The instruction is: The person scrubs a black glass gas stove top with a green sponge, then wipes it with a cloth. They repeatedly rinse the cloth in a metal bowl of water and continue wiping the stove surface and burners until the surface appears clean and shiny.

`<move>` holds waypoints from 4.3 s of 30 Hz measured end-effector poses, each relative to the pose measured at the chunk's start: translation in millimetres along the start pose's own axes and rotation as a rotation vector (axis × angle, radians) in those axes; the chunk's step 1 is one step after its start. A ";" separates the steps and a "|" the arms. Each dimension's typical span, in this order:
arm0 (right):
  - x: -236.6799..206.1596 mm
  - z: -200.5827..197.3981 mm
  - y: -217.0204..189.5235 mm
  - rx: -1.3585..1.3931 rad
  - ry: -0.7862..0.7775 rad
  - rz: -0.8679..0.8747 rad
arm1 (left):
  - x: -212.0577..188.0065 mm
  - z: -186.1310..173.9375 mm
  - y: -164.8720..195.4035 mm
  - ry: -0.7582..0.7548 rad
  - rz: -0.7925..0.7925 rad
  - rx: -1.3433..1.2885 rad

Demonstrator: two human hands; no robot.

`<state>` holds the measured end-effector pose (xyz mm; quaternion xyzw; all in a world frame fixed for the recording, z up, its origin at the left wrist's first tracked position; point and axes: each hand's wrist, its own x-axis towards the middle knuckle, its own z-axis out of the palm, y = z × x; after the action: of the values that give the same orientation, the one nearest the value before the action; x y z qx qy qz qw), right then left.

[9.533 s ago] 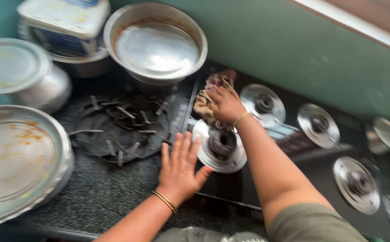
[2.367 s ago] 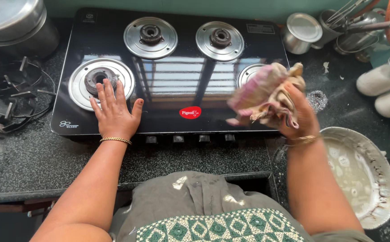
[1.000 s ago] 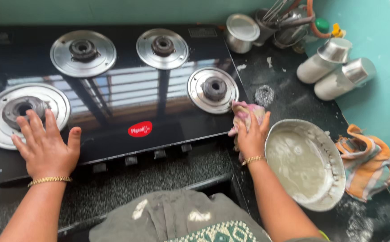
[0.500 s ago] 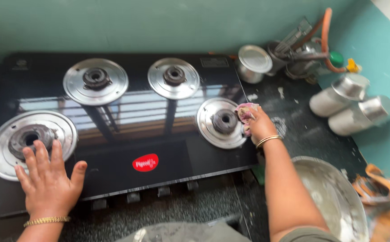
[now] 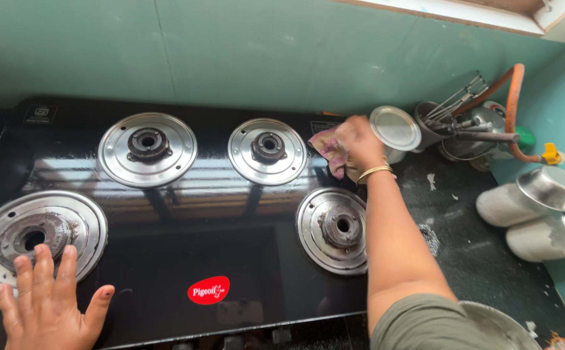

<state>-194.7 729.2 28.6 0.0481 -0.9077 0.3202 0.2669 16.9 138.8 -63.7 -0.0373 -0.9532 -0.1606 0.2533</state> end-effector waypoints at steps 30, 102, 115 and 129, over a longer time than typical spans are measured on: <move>-182.1 -259.8 108.7 0.283 0.105 1.414 | 0.7 0.2 2.4 0.106 0.066 -0.116; -0.9 179.7 -217.7 -0.521 -0.244 -0.084 | 19.9 -27.7 20.4 -0.036 -0.002 0.018; -61.5 107.7 -213.7 -0.493 -0.542 -0.269 | 18.7 -23.5 17.3 -0.046 -0.021 0.068; -72.7 10.7 -125.0 -0.826 -0.728 -0.079 | 14.0 -25.0 18.6 -0.038 -0.007 0.003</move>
<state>-105.2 617.9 53.7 0.0809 -0.9891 -0.1101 -0.0556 19.3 148.1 -31.0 -0.0368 -0.9583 -0.1592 0.2346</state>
